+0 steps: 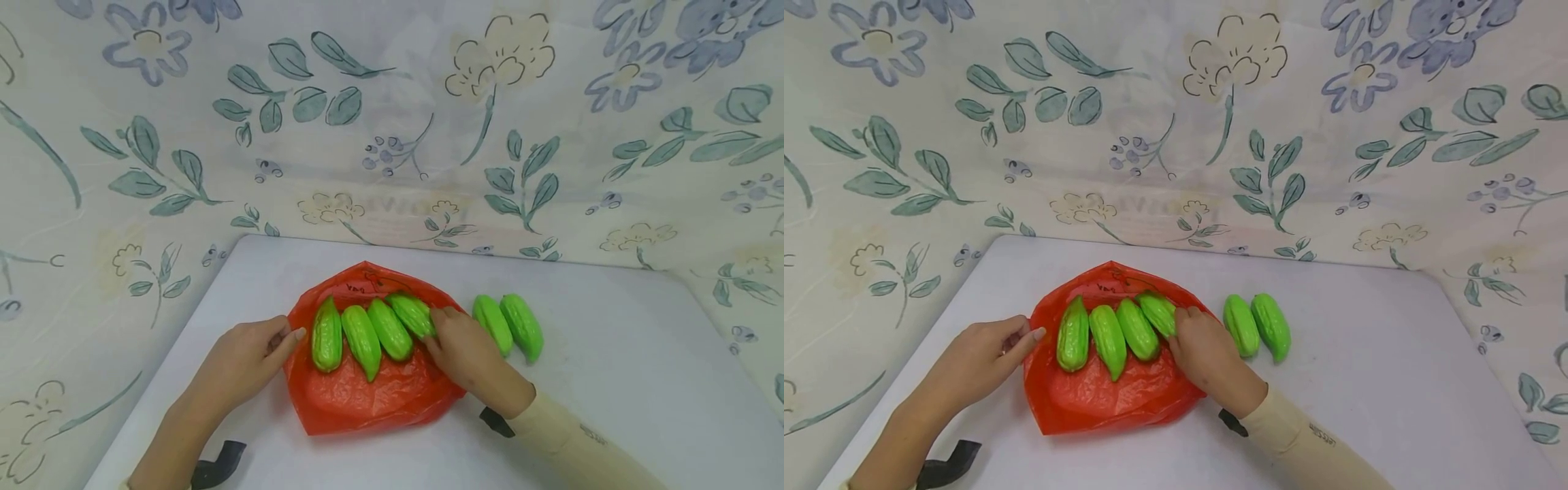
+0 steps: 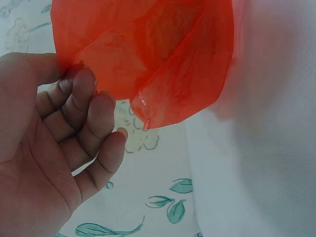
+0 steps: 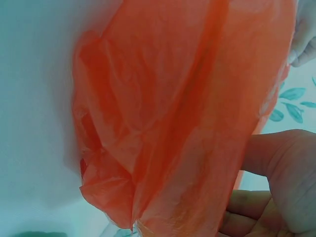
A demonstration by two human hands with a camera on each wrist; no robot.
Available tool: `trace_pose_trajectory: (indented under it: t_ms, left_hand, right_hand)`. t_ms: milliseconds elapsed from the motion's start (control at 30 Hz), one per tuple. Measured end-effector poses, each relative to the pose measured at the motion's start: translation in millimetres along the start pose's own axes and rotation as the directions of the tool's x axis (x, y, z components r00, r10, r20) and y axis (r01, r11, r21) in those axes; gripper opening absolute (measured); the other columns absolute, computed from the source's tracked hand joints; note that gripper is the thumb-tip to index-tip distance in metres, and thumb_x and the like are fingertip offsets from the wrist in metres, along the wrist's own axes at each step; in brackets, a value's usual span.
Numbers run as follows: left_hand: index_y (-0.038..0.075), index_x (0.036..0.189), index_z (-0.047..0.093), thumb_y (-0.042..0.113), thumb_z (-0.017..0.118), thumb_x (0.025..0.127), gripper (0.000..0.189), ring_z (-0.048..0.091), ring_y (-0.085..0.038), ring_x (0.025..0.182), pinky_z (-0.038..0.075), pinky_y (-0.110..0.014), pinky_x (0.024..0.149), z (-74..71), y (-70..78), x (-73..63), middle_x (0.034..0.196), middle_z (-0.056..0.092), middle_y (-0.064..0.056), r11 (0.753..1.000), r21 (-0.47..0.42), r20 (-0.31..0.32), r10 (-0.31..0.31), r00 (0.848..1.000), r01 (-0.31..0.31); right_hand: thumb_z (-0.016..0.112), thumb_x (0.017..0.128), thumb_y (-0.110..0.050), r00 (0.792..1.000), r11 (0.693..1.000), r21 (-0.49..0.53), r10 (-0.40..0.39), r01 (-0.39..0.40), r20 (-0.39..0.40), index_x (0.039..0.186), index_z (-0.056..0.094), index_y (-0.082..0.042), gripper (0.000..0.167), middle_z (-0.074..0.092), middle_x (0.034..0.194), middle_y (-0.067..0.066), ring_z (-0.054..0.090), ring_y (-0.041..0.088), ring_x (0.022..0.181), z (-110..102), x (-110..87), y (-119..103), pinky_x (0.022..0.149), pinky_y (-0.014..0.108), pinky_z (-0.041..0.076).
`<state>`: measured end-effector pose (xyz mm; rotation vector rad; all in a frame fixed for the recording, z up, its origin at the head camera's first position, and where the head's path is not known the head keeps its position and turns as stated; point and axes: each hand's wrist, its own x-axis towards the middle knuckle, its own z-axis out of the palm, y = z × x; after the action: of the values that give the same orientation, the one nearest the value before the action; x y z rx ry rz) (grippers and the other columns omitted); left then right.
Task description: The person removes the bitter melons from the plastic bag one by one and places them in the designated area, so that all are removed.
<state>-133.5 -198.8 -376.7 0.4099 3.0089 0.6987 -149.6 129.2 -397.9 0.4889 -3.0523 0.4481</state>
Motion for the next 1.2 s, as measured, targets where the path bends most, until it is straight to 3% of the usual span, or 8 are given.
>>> trace_pose_trajectory:
  t_ms: [400, 600, 900, 1200]
  left_hand:
    - [0.017, 0.084, 0.055, 0.031, 0.066, 0.103, 0.025, 0.048, -0.014, 0.062, 0.043, -0.028, 0.056, 0.8, 0.7, -0.8, 0.063, 0.048, 0.005, 1.000, 0.003, 0.002, -0.005, 1.000, 0.005]
    - [0.017, 0.085, 0.055, 0.030, 0.066, 0.103, 0.025, 0.048, -0.015, 0.061, 0.043, -0.027, 0.056, 1.2, 0.8, -1.1, 0.062, 0.048, 0.005, 1.000, 0.001, 0.006, -0.012, 1.000, 0.012]
    - [0.017, 0.086, 0.056, 0.034, 0.065, 0.103, 0.026, 0.048, -0.015, 0.063, 0.043, -0.028, 0.057, 0.8, 0.3, -0.1, 0.063, 0.049, 0.005, 1.000, 0.001, 0.016, -0.015, 1.000, 0.015]
    - [0.017, 0.087, 0.056, 0.034, 0.065, 0.103, 0.025, 0.049, -0.015, 0.063, 0.043, -0.028, 0.057, 0.9, 0.5, 0.5, 0.064, 0.049, 0.004, 1.000, -0.002, 0.028, -0.022, 0.999, 0.022]
  right_hand:
    - [0.078, 0.096, -0.022, 1.000, 0.999, 0.040, 0.022, -0.022, -0.008, 0.119, 0.066, -0.003, 0.032, 0.067, 0.101, 0.007, 0.065, 0.021, 0.089, -2, -6.6, 0, 0.081, 0.038, 0.059]
    - [0.078, 0.095, -0.020, 1.000, 0.998, 0.061, 0.001, 0.000, -0.019, 0.129, 0.064, 0.001, 0.042, 0.069, 0.113, 0.012, 0.068, 0.026, 0.101, -4, -12.7, -1, 0.088, 0.042, 0.059]
    - [0.079, 0.095, -0.018, 0.997, 0.996, 0.078, -0.036, 0.041, -0.064, 0.128, 0.064, 0.002, 0.041, 0.069, 0.114, 0.013, 0.068, 0.027, 0.103, -3, -20.3, 1, 0.089, 0.043, 0.058]
    - [0.080, 0.094, -0.021, 0.998, 0.990, 0.129, -0.055, 0.059, -0.039, 0.135, 0.063, -0.001, 0.048, 0.070, 0.125, 0.011, 0.068, 0.027, 0.113, -6, -29.1, 3, 0.094, 0.044, 0.056]
